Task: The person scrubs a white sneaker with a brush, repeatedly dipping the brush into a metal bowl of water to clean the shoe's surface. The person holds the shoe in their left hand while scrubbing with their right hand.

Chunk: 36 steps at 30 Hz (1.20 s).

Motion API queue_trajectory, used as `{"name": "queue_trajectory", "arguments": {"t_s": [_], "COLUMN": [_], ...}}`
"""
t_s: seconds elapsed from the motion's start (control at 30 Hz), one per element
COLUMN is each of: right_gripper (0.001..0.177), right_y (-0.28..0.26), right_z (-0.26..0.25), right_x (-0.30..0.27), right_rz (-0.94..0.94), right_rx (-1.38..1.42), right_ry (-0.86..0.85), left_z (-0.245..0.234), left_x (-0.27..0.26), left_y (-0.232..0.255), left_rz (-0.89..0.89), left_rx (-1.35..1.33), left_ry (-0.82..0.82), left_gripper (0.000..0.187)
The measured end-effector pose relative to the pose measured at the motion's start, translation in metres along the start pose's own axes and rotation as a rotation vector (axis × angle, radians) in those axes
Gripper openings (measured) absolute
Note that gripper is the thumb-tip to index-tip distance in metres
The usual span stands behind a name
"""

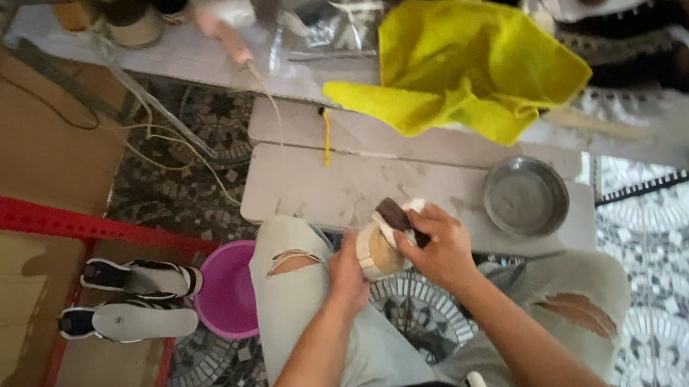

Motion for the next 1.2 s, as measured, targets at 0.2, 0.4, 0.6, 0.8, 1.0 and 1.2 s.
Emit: {"name": "queue_trajectory", "arguments": {"t_s": [0.2, 0.4, 0.6, 0.8, 1.0, 1.2], "right_gripper": [0.030, 0.021, 0.022, 0.025, 0.019, 0.030], "right_y": [-0.002, 0.047, 0.116, 0.113, 0.124, 0.194], "right_z": [0.003, 0.007, 0.003, 0.008, 0.004, 0.014], "right_x": [-0.027, -0.045, -0.065, -0.080, -0.081, -0.112], "right_rz": [-0.043, 0.162, 0.560, 0.306, 0.392, 0.748], "right_rx": [0.123, 0.021, 0.064, 0.059, 0.146, 0.145], "right_ry": [-0.089, -0.054, 0.001, -0.077, 0.019, 0.097], "left_z": [-0.012, 0.000, -0.003, -0.016, -0.032, -0.020], "left_x": [0.007, -0.012, -0.003, -0.004, 0.003, -0.005], "left_y": [-0.014, 0.010, 0.014, 0.019, 0.041, 0.036], "left_rz": [-0.017, -0.008, 0.039, 0.094, 0.183, 0.207], "left_rx": [-0.018, 0.053, 0.216, 0.483, 0.606, 0.665], "left_ry": [0.026, 0.076, 0.022, 0.009, 0.074, 0.028], "left_gripper": [0.055, 0.053, 0.049, 0.057, 0.059, 0.048]}}
Point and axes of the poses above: each hand's wrist, its own x-axis towards the middle knuckle, its own z-axis out of the palm, y = z × x, the point moved 6 cm from there along x, towards the middle knuckle, and after that the axes turned 6 degrees about y, right-handed, at the moved point
